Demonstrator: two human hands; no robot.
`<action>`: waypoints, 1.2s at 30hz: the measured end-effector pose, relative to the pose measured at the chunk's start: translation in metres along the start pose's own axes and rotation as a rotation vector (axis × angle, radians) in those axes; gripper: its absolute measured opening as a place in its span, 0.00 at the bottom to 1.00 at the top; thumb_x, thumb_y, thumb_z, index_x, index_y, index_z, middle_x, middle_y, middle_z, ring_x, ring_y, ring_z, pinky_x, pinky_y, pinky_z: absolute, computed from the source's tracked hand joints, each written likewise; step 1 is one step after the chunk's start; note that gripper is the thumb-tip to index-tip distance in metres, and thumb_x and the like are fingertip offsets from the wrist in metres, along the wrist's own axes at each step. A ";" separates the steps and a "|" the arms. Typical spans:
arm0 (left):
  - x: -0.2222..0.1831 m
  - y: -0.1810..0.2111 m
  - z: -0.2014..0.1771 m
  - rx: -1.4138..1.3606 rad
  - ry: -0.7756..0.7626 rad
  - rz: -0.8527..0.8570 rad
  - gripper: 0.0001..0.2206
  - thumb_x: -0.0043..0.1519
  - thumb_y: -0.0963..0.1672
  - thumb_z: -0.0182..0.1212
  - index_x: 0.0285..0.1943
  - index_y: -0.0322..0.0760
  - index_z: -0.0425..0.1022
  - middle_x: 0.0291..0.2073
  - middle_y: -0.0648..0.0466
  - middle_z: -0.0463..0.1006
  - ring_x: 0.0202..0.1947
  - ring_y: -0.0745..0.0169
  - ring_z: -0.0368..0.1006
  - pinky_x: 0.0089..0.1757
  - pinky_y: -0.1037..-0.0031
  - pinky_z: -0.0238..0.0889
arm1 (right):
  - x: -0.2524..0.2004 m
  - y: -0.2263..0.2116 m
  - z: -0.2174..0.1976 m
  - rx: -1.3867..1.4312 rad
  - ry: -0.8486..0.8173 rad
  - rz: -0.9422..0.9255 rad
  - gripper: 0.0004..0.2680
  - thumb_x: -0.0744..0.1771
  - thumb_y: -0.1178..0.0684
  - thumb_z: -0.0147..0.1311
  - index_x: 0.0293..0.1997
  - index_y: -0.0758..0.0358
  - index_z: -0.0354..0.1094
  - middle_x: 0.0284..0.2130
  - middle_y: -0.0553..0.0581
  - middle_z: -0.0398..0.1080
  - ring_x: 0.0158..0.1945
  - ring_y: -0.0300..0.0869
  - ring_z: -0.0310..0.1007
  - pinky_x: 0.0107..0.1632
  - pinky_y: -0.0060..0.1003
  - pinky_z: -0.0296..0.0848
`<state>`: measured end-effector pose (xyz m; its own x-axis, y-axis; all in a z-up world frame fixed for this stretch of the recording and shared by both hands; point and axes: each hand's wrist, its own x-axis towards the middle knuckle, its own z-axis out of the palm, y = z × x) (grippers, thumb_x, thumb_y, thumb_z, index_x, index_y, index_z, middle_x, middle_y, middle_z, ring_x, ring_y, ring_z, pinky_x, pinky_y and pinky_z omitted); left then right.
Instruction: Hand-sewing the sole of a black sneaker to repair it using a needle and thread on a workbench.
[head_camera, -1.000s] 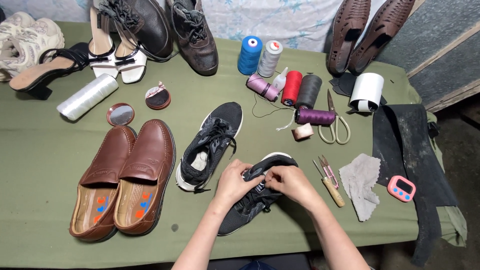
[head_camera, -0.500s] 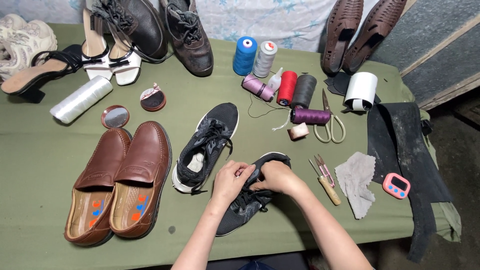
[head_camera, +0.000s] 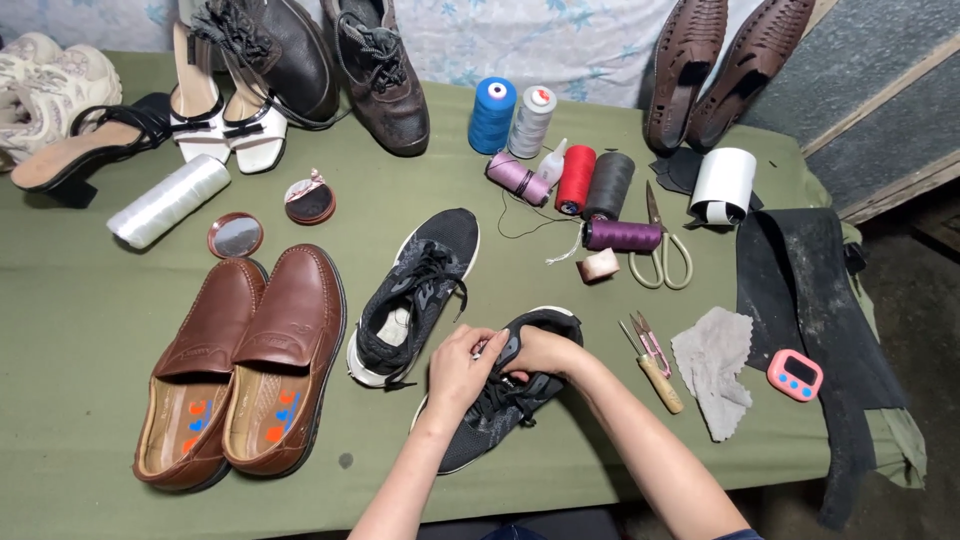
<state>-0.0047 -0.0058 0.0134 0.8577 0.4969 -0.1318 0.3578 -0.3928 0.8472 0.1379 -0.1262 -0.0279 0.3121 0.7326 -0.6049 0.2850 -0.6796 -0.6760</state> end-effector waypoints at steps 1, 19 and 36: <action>0.000 -0.001 0.001 0.001 0.002 0.001 0.21 0.62 0.62 0.58 0.42 0.51 0.84 0.29 0.54 0.74 0.41 0.53 0.78 0.46 0.62 0.71 | 0.003 0.008 0.001 0.000 0.001 -0.002 0.13 0.61 0.48 0.64 0.13 0.57 0.69 0.08 0.46 0.66 0.18 0.38 0.64 0.33 0.30 0.67; 0.005 -0.002 0.009 -0.047 0.009 0.134 0.19 0.63 0.58 0.61 0.44 0.43 0.82 0.31 0.52 0.77 0.40 0.53 0.77 0.44 0.63 0.72 | -0.039 -0.027 -0.003 -0.414 0.048 -0.160 0.09 0.64 0.49 0.57 0.41 0.63 0.75 0.38 0.64 0.80 0.47 0.60 0.78 0.51 0.56 0.68; 0.013 -0.006 0.008 -0.089 -0.082 0.194 0.14 0.65 0.50 0.56 0.53 0.42 0.79 0.34 0.56 0.79 0.35 0.60 0.77 0.41 0.68 0.68 | -0.056 -0.008 -0.001 -0.079 0.242 -0.256 0.03 0.63 0.53 0.60 0.35 0.57 0.74 0.33 0.50 0.82 0.37 0.43 0.78 0.42 0.36 0.70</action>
<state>0.0071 -0.0031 0.0027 0.9356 0.3530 0.0000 0.1520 -0.4030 0.9025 0.1187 -0.1621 0.0119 0.4244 0.8554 -0.2970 0.4482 -0.4835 -0.7519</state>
